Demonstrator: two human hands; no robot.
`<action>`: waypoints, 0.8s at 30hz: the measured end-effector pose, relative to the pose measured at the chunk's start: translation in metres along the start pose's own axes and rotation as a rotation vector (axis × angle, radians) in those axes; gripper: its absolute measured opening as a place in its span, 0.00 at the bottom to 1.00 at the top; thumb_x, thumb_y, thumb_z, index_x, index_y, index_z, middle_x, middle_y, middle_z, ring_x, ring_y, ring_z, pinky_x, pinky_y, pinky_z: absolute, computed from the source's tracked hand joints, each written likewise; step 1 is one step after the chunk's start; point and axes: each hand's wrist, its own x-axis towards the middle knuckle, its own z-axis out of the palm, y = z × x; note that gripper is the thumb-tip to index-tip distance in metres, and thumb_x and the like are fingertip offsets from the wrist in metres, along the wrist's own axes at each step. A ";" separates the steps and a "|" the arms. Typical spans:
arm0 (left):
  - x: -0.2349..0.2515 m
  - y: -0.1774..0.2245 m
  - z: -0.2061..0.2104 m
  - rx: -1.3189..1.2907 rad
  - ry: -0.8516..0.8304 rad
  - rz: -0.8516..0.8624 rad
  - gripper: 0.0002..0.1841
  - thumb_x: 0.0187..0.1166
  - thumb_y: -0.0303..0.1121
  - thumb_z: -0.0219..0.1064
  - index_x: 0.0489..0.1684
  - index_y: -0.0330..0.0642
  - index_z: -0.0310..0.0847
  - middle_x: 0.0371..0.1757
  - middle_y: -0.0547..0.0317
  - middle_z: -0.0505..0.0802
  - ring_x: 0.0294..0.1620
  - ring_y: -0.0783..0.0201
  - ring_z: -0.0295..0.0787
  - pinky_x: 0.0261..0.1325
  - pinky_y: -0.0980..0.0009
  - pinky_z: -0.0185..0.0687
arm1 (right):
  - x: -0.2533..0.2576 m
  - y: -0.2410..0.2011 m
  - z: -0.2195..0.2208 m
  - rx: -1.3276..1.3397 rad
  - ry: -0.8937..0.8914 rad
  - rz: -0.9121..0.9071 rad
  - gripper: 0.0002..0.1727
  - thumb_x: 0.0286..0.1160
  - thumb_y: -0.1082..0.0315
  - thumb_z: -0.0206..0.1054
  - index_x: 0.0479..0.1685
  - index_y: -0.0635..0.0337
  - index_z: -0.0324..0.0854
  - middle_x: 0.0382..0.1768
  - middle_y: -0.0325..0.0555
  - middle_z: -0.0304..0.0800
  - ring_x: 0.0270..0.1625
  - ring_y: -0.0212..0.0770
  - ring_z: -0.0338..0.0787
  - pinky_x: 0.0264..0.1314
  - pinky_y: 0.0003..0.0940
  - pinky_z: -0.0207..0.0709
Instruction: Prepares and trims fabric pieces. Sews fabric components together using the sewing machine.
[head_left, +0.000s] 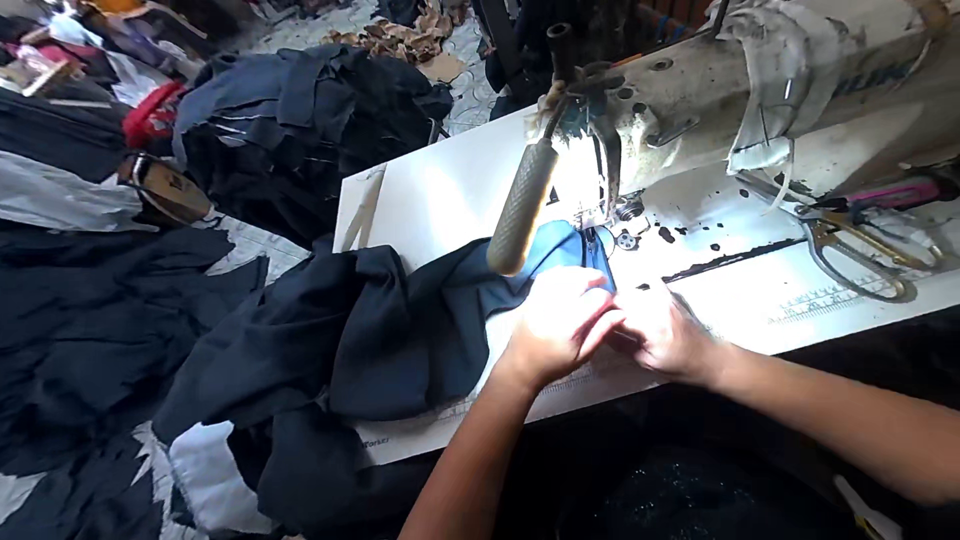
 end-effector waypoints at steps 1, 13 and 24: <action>0.007 -0.005 0.002 0.080 -0.101 -0.002 0.21 0.86 0.43 0.56 0.32 0.41 0.92 0.41 0.50 0.95 0.51 0.51 0.92 0.59 0.51 0.81 | -0.011 -0.005 0.000 0.021 -0.004 0.083 0.14 0.78 0.64 0.62 0.30 0.61 0.89 0.36 0.51 0.94 0.45 0.48 0.92 0.54 0.47 0.79; -0.029 -0.013 0.016 0.140 -0.266 -0.116 0.15 0.82 0.41 0.60 0.40 0.49 0.96 0.53 0.59 0.98 0.62 0.54 0.93 0.70 0.42 0.74 | -0.039 -0.015 0.003 -0.191 -0.067 0.127 0.15 0.79 0.63 0.61 0.45 0.48 0.96 0.53 0.43 0.98 0.63 0.44 0.93 0.66 0.46 0.80; -0.013 -0.022 0.007 0.068 -0.396 -0.257 0.16 0.86 0.41 0.60 0.47 0.50 0.97 0.61 0.58 0.96 0.70 0.51 0.89 0.73 0.39 0.69 | -0.014 -0.005 -0.004 -0.256 -0.154 0.188 0.17 0.78 0.64 0.58 0.44 0.58 0.95 0.49 0.48 0.99 0.57 0.50 0.96 0.63 0.58 0.80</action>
